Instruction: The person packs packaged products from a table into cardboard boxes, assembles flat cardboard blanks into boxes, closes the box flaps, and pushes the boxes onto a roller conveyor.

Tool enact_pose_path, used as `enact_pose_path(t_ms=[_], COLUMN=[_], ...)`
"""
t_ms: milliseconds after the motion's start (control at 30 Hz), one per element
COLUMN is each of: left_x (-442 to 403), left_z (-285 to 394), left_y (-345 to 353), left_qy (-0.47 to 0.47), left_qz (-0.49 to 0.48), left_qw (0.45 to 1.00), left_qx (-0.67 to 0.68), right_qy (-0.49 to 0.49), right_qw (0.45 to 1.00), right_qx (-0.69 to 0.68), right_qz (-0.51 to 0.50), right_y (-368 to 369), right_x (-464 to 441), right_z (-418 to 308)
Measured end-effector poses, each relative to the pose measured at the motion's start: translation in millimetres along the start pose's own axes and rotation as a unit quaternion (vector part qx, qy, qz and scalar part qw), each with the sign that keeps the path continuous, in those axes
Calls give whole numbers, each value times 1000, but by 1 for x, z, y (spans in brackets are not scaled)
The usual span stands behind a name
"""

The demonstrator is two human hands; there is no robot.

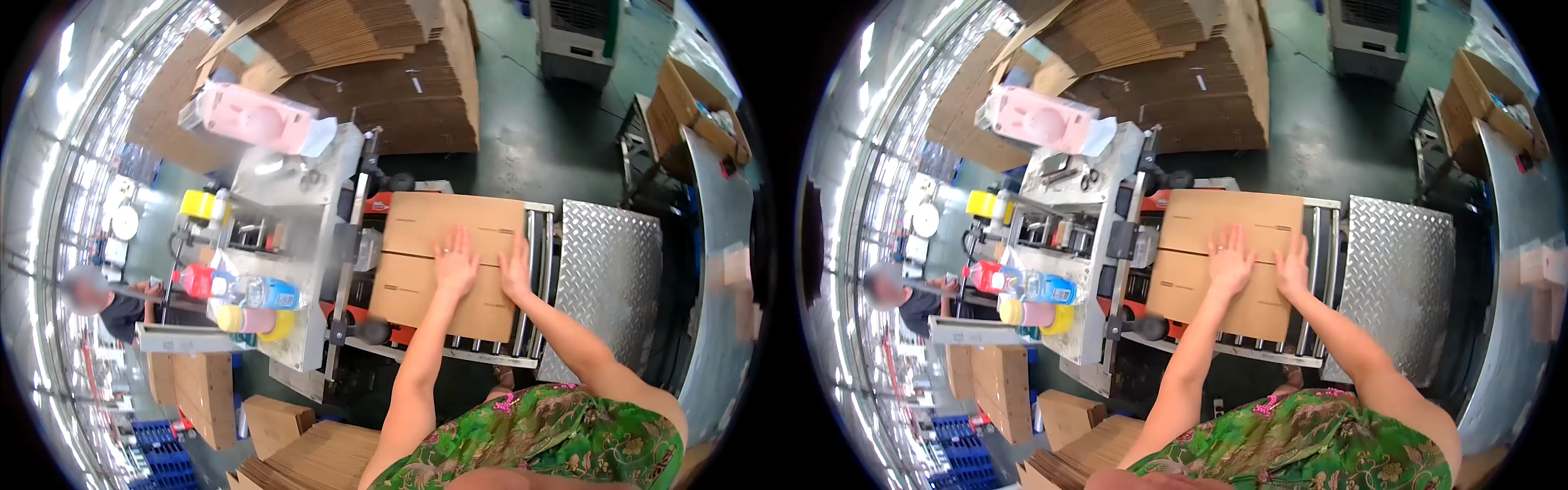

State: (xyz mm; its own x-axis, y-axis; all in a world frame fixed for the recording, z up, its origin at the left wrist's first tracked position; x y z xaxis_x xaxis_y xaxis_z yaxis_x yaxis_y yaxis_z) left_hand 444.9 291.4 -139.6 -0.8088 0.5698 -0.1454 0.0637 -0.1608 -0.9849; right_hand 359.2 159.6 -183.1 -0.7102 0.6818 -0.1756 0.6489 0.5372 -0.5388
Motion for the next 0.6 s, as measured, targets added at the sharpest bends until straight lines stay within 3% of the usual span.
enact_pose_path(t_ms=[33, 67, 100, 133, 167, 200, 233, 267, 300, 333, 367, 400, 433, 500, 533, 567, 600], left_x=[3, 6, 9, 19, 26, 44, 47, 66, 84, 94, 109, 124, 136, 154, 162, 162, 165], left_z=[-14, -28, -33, -25, -33, -33, -39, -12, -5, 5, 11, 14, 21, 42, 73, 94, 114], left_y=[9, 20, 17, -14, -1, -18, -2, -55, -62, -60, -54, -41, -28, -33, -53, -69, -82], left_qy=[-36, -55, -7, -62, -43, -1, -37, -47, -37, -56, -80, -106, -132, -136, -142, -117, -98], left_qz=[21, 40, 62, 141, 189, 227, 256, 307, 334, 305, 279, 232, 184, 133, 122, 101, 79], left_qw=[999, 997, 998, 984, 975, 951, 917, 933, 929, 947, 957, 967, 974, 981, 982, 988, 989], left_qx=[16, 41, 2, 93, 112, 208, 303, 179, 153, 83, 4, 4, 2, 26, 27, -23, -77], right_qy=[-33, -41, 57, -9, -279, -144, -82, -42, -21, -116, -161, -84, -164, -103, -93, -85, -76], right_qw=[999, 998, 982, 996, 942, 978, 966, 962, 965, 976, 975, 978, 979, 959, 924, 903, 844], right_qx=[27, -50, -177, -80, 185, -103, -209, -148, -104, -59, -33, 85, 122, 241, 328, 355, 445], right_qz=[18, -6, -22, -47, -11, -106, -128, -223, -239, -175, -152, -169, -8, 107, 176, 227, 290], right_y=[12, 7, 29, 64, 81, 77, 54, 15, -43, -47, -97, -158, -195, -338, -431, -491, -550], right_x=[2, 3, 7, 11, 18, 0, -3, -6, -13, -36, -58, -78, -99, -141, -144, -161, -155], right_z=[6, -20, -4, 13, 12, -9, 11, -1, -18, 29, 51, 62, 133, 185, 173, 208, 201])
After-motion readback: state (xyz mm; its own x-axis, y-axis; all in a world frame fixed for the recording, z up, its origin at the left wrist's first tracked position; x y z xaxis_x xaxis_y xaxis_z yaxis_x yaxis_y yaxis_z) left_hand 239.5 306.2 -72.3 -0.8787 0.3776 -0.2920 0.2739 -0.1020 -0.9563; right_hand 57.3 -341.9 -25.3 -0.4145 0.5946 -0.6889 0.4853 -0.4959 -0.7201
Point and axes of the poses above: each hand's wrist, its own x-axis away from the middle knuckle, its own y-axis out of the palm, z = x × y, the point moved 5 cm from there along -x, towards the middle knuckle, and after that the axes turned 12 degrees about z, right-handed, at the moved point
